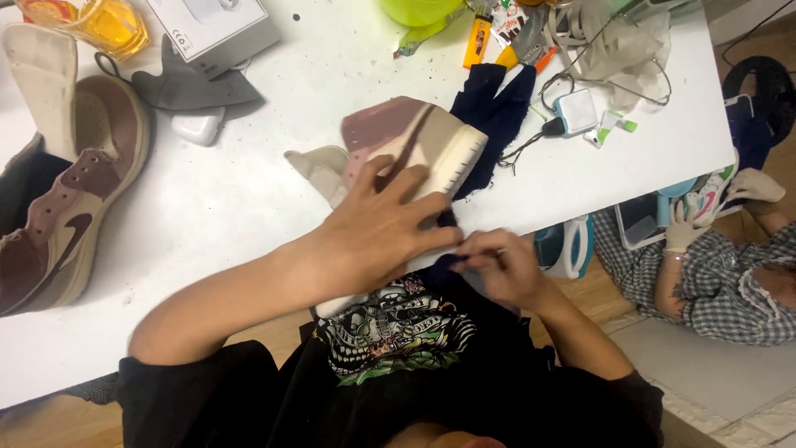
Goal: Using a small metal tool to tuck fabric into the seam of a sneaker sole.
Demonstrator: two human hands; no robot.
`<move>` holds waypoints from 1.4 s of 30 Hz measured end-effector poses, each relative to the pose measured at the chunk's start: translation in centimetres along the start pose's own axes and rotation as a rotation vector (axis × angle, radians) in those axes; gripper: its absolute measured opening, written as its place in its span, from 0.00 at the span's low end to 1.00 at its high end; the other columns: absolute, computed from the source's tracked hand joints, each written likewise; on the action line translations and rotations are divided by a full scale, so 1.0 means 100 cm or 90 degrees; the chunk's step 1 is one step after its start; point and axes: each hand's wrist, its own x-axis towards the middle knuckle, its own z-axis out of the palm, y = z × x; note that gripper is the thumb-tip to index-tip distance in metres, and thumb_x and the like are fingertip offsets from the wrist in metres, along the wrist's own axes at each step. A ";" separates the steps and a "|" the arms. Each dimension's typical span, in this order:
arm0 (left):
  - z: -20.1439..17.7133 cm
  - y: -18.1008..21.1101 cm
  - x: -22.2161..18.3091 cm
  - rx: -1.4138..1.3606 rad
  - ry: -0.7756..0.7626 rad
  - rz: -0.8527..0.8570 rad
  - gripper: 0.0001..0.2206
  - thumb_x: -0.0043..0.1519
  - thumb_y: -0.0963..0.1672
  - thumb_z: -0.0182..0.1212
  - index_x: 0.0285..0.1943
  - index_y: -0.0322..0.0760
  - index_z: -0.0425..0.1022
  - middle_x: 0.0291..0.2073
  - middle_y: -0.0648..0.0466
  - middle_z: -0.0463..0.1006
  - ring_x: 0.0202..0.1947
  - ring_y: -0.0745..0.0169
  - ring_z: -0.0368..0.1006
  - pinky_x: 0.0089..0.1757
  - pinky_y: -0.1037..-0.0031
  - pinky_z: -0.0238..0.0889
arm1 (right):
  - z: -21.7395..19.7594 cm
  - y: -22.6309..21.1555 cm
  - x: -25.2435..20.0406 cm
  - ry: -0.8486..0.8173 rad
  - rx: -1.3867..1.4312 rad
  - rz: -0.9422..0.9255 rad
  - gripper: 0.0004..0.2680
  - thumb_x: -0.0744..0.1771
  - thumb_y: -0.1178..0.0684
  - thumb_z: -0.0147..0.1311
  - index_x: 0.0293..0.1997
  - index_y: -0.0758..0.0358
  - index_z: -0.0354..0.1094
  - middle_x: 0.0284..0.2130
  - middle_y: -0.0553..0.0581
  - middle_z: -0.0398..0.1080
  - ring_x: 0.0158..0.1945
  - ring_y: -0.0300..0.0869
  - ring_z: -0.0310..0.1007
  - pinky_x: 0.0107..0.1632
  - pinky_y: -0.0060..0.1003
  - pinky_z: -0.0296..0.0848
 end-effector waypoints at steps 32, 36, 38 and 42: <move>0.048 0.017 0.022 -0.205 0.479 0.019 0.14 0.69 0.44 0.53 0.60 0.31 0.75 0.35 0.49 0.77 0.45 0.49 0.71 0.51 0.55 0.46 | 0.025 -0.020 0.034 0.274 -0.187 -0.050 0.03 0.67 0.63 0.57 0.37 0.75 0.69 0.12 0.59 0.66 0.10 0.38 0.58 0.16 0.29 0.59; 0.039 0.015 0.022 -0.323 0.474 -0.018 0.11 0.68 0.44 0.57 0.56 0.33 0.77 0.35 0.48 0.79 0.42 0.51 0.74 0.50 0.58 0.47 | 0.032 -0.028 0.049 0.308 -0.158 -0.086 0.02 0.68 0.65 0.54 0.38 0.76 0.69 0.16 0.61 0.69 0.13 0.41 0.61 0.19 0.31 0.61; 0.041 0.013 0.022 -0.439 0.466 -0.053 0.10 0.65 0.44 0.63 0.52 0.37 0.79 0.37 0.51 0.82 0.41 0.54 0.77 0.46 0.64 0.52 | 0.030 -0.023 0.046 0.322 -0.168 -0.078 0.01 0.67 0.67 0.54 0.38 0.78 0.69 0.16 0.61 0.70 0.14 0.40 0.63 0.20 0.31 0.62; 0.035 0.008 0.021 -0.572 0.486 -0.054 0.06 0.63 0.42 0.65 0.47 0.40 0.81 0.38 0.53 0.83 0.41 0.54 0.79 0.45 0.68 0.57 | 0.032 -0.037 0.063 0.336 -0.131 -0.067 0.02 0.68 0.66 0.53 0.40 0.77 0.69 0.20 0.62 0.72 0.17 0.38 0.64 0.21 0.34 0.62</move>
